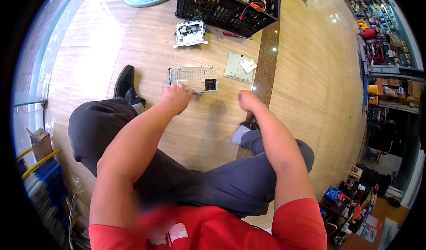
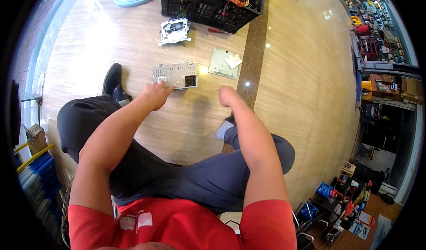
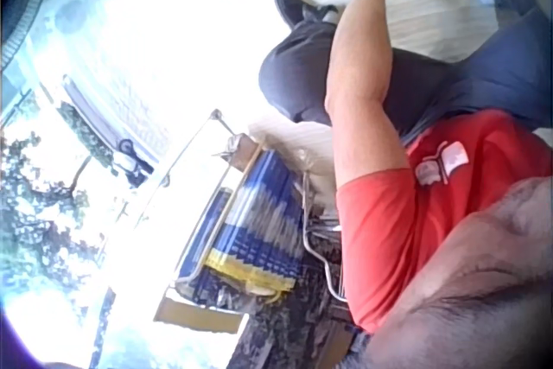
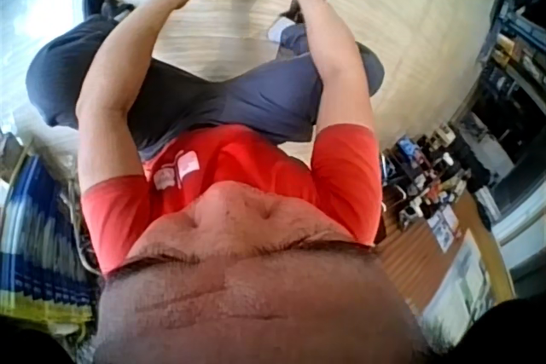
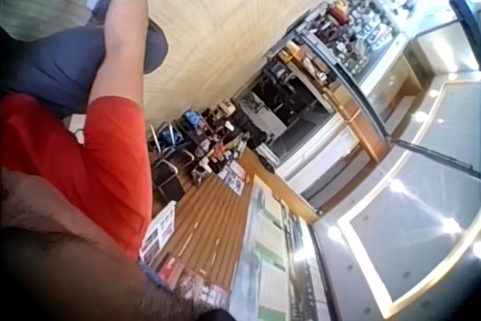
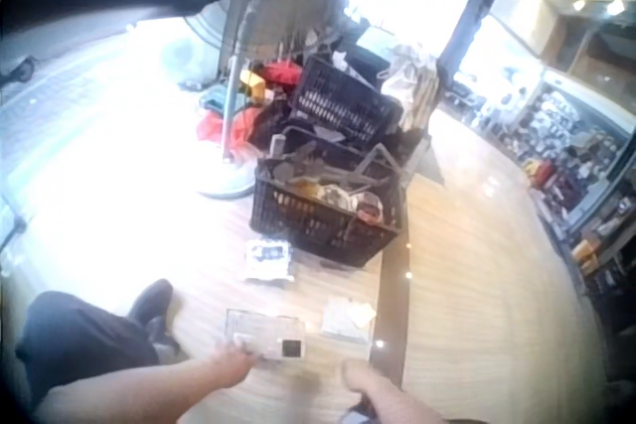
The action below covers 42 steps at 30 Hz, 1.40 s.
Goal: The person disassembles an electronic device by removing a panel, handling a circuit board, and using a screwdriver to remove small components.
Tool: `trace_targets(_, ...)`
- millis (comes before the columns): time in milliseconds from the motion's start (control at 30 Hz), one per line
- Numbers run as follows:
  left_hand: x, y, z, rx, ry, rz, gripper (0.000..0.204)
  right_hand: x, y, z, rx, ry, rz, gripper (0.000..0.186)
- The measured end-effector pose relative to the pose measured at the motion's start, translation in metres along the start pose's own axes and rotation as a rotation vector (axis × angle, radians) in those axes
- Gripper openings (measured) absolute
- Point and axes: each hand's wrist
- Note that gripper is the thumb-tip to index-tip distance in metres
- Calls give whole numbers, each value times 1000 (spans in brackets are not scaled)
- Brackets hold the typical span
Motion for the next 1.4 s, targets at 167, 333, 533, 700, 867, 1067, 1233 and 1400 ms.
trace_targets(167, -1, 1, 0, -34, -2, -85, 66, -63, 3, -5, -305, 239, -139, 24)
trace_targets(333, -15, -7, 0, -114, 8, -207, 59, -112, 27, -29, -324, 262, -220, 28)
trace_targets(533, -18, -1, -2, -170, 34, -189, 57, -151, 32, -85, -481, 256, -221, 22)
trace_targets(700, -22, 3, -4, -158, 34, -216, 57, -155, 22, -122, -499, 253, -289, 18)
trace_targets(867, -28, 1, -4, -150, 13, -228, 56, -160, 25, -149, -502, 244, -337, 17)
trace_targets(1067, -27, -7, -3, -105, 18, -202, 58, -151, 22, -176, -512, 254, -386, 15)
trace_targets(1233, -27, -7, -3, -89, 10, -176, 59, -149, 24, -185, -522, 244, -404, 15)
trace_targets(1400, -29, -7, -3, -95, -2, -190, 58, -166, 29, -185, -619, 336, -410, 18)
Point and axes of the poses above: each hand's wrist, its own z-axis away from the middle knuckle, its own y-axis out of the palm, x = y × z, and after that the axes turned 13 degrees about -y, right-handed
